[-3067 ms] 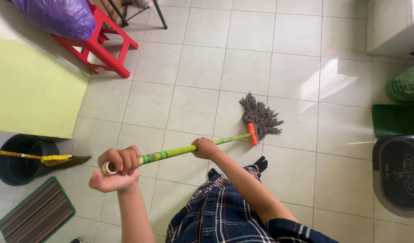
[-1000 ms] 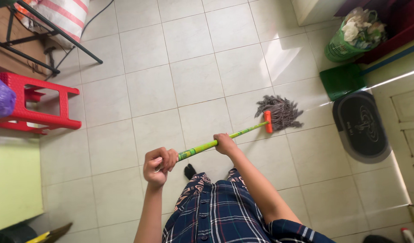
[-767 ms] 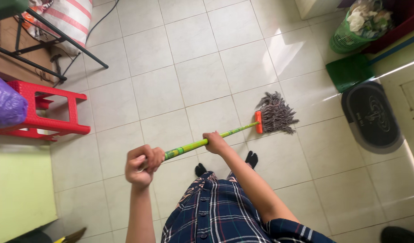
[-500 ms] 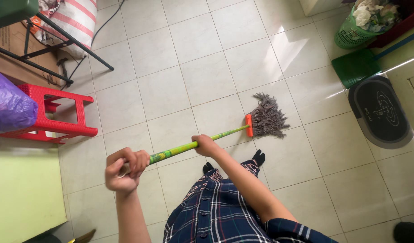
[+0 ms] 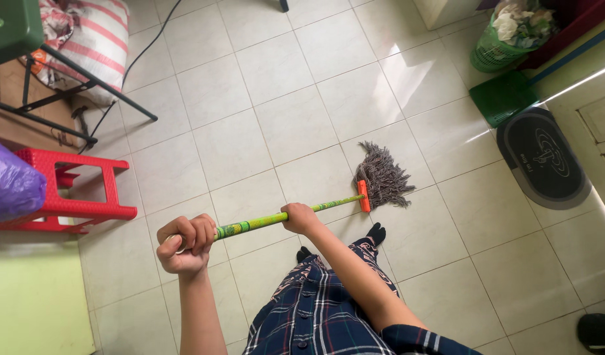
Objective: The person mops a tiled floor using a mop with a long handle and a grey mop head, pushing it across the surface around objects like a broom, a stool, and a row of shoes.
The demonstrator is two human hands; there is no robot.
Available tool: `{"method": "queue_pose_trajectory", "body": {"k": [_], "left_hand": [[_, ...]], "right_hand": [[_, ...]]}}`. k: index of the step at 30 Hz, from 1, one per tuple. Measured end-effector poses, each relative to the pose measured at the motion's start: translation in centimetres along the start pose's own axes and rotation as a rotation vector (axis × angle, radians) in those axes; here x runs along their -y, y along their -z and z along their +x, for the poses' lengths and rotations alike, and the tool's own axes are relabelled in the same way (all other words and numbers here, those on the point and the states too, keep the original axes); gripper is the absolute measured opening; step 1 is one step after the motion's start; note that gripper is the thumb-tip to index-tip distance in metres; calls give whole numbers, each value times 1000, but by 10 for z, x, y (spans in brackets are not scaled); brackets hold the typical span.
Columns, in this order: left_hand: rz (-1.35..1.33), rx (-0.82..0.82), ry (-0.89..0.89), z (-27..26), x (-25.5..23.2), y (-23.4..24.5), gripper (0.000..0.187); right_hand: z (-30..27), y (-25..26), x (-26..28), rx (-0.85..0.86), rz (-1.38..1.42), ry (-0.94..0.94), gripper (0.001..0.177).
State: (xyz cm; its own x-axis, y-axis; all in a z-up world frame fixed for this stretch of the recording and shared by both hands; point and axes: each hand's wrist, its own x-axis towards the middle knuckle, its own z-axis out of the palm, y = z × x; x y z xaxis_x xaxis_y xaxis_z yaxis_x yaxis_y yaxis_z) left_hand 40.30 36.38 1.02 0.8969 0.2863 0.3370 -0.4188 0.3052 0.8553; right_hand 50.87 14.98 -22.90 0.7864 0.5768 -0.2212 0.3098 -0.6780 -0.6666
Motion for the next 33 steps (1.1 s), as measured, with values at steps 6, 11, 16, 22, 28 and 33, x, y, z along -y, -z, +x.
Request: {"method": "queue_pose_trajectory", "body": {"k": [6,11,16,22,28,33], "left_hand": [[-22,47,6,22,26,-32,29],[-40,36,29,37,61,-84,28],[-79,35,46,51,104,-157,28],[-68,-13,53,59,156,-245,28],[-93,-2,109,48,221,-318,30],[-82,84,265,23,278,-372,33]], "right_hand": [[0,29,-34,-72,-30,4,6],[-8,65,-85,-110,-43,-31,7],[-22,115,-152,-117,-81,-54,7],[-36,177,-234,-75,-167,-117,9],[-63,236,-316,-76,-251,-194,9],[-93,277,-390,-71,-314,-358,11]]}}
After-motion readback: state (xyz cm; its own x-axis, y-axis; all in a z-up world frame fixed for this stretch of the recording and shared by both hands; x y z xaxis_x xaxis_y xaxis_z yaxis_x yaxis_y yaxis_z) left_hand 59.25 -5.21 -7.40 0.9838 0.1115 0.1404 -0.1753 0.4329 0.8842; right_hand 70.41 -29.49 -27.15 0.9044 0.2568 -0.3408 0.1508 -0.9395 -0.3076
